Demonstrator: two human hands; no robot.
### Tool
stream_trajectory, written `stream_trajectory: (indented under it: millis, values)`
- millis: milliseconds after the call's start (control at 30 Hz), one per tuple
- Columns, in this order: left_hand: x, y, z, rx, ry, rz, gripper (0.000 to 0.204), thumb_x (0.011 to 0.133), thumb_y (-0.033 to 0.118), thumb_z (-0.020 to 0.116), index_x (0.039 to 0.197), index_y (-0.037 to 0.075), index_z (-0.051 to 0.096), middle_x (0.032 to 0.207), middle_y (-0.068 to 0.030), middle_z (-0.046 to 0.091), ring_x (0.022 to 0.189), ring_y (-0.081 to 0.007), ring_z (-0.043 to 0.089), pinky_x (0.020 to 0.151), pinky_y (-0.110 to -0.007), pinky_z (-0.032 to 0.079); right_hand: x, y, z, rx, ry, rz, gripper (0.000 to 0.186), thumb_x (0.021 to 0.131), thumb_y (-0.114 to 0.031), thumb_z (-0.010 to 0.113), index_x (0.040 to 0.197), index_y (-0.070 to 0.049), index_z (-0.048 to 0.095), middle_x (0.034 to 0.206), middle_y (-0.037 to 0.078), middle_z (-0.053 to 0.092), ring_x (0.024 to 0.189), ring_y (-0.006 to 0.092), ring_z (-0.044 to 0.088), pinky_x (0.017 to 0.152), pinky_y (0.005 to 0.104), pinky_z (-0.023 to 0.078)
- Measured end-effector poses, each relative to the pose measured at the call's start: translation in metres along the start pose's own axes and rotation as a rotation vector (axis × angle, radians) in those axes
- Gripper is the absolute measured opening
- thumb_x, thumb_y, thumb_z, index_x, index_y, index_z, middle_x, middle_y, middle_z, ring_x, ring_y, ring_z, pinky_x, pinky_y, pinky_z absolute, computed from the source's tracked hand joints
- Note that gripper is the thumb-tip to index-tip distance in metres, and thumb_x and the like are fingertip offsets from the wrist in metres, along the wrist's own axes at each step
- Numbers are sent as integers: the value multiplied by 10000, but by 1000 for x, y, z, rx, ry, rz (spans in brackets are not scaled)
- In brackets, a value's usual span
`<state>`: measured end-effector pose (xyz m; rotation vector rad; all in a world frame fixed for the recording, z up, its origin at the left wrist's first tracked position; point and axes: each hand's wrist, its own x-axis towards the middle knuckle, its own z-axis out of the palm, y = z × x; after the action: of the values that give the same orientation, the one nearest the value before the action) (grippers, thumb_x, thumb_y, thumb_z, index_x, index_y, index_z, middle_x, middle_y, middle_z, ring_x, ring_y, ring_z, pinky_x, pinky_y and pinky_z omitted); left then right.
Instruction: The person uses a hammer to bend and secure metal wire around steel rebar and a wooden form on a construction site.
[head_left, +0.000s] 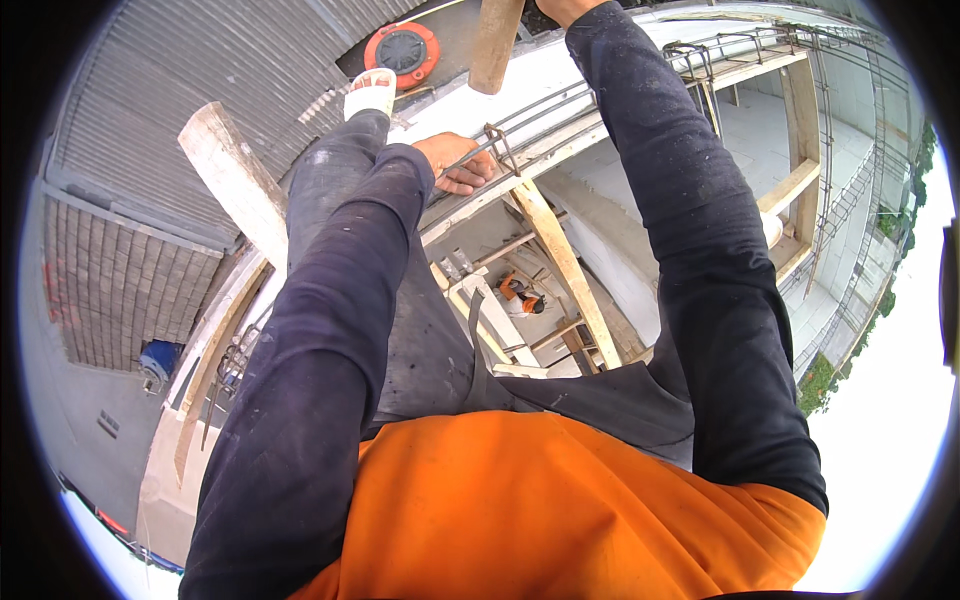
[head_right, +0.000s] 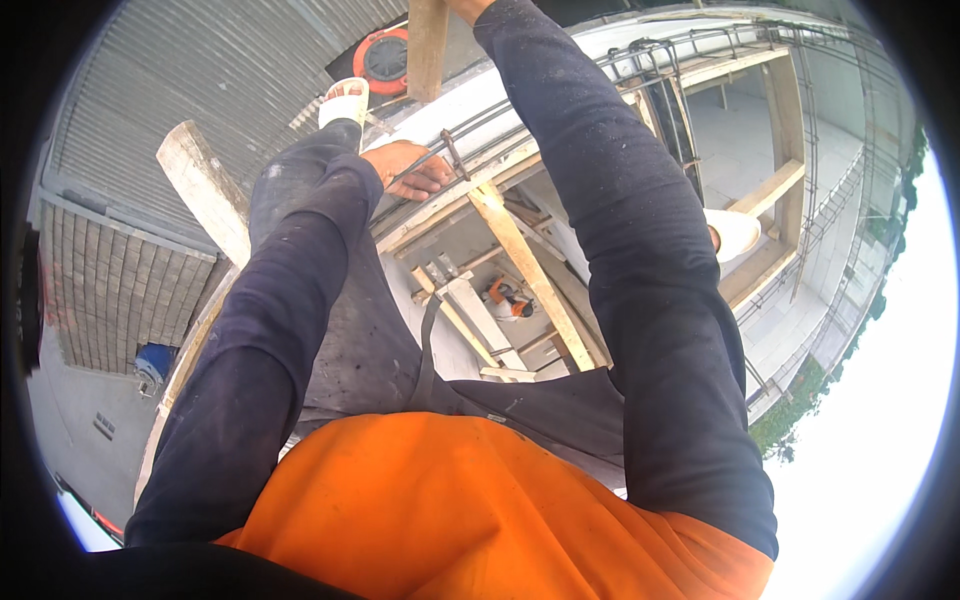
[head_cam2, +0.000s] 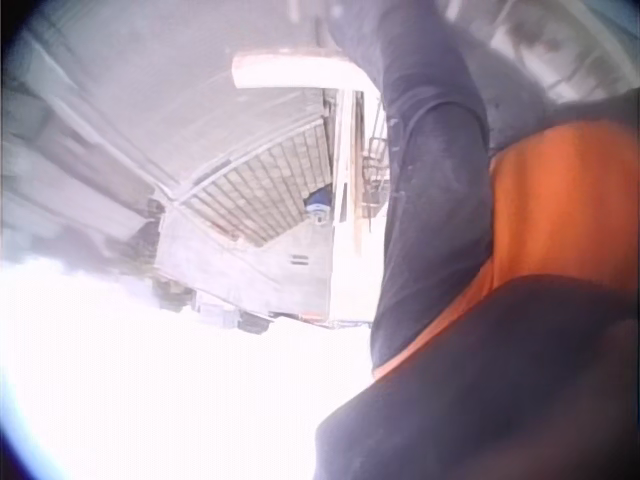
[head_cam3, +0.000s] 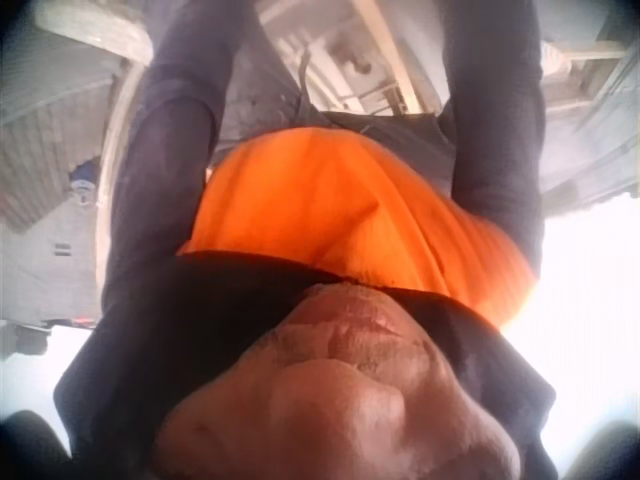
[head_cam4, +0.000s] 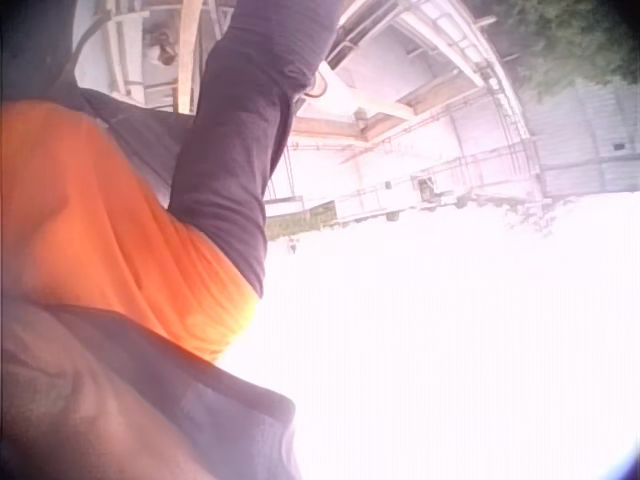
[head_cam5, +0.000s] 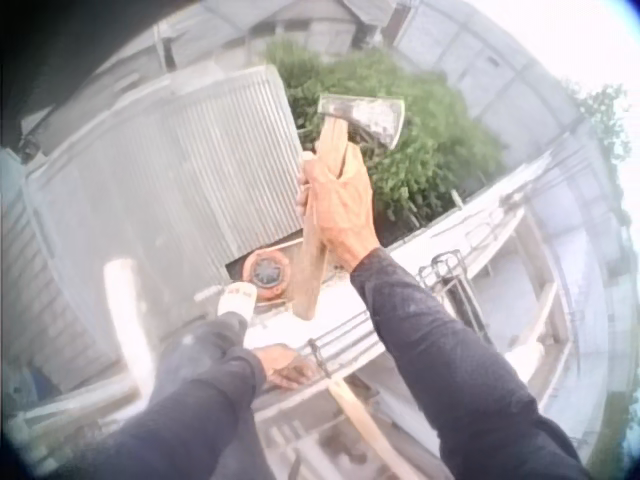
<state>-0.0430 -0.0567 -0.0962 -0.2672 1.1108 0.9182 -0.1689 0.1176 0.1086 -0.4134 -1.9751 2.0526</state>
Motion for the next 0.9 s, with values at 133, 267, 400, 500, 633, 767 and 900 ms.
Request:
stream_trajectory:
  millis: [133,267,400,500,633,767,900]
  values:
    - [-19,4,1,118,219,-20,363,897,250,640,1201,60,697,1079,-63,733,903,-177,704,788,-347,596,-41,-49,-54,4,123,-142,321,978,-192,634,1242,-53,516,755,17,578,532,105,548,471,261,491]
    - [-37,6,12,506,525,160,609,899,493,577,1262,10,653,1093,-121,737,946,-241,712,803,-392,570,-114,-49,-111,-41,313,-9,346,978,-212,643,1261,-55,520,747,17,575,517,113,540,456,260,464]
    - [-84,0,71,971,765,316,840,791,691,696,1238,-17,630,1190,-206,707,1094,-370,683,971,-450,518,-190,6,-161,-60,462,134,370,913,-150,670,1228,2,552,759,74,628,555,151,608,508,309,508]
    - [-80,-10,81,1060,755,329,920,710,699,783,1269,-10,605,1194,-194,704,1146,-360,674,980,-458,509,-233,26,-160,-19,574,266,332,911,-134,679,1192,2,568,710,40,590,491,115,559,444,279,466]
    - [-74,-6,86,1062,803,336,865,679,669,838,1175,-3,615,1198,-181,700,1133,-348,676,959,-464,512,-258,47,-162,-55,581,400,354,893,-172,711,1181,-16,577,729,44,597,504,107,560,460,277,479]
    - [-64,-16,86,1098,871,389,830,673,647,854,1162,18,622,1186,-160,693,1118,-328,672,956,-467,483,-261,60,-157,-127,528,509,396,870,-215,737,1174,-19,578,776,60,635,521,105,568,488,280,505]
    - [-63,-16,92,1135,941,394,798,670,636,865,1141,38,628,1180,-130,684,1121,-299,651,987,-469,418,-271,79,-143,-158,517,564,404,859,-212,736,1170,-10,574,810,80,663,532,121,589,499,293,515]
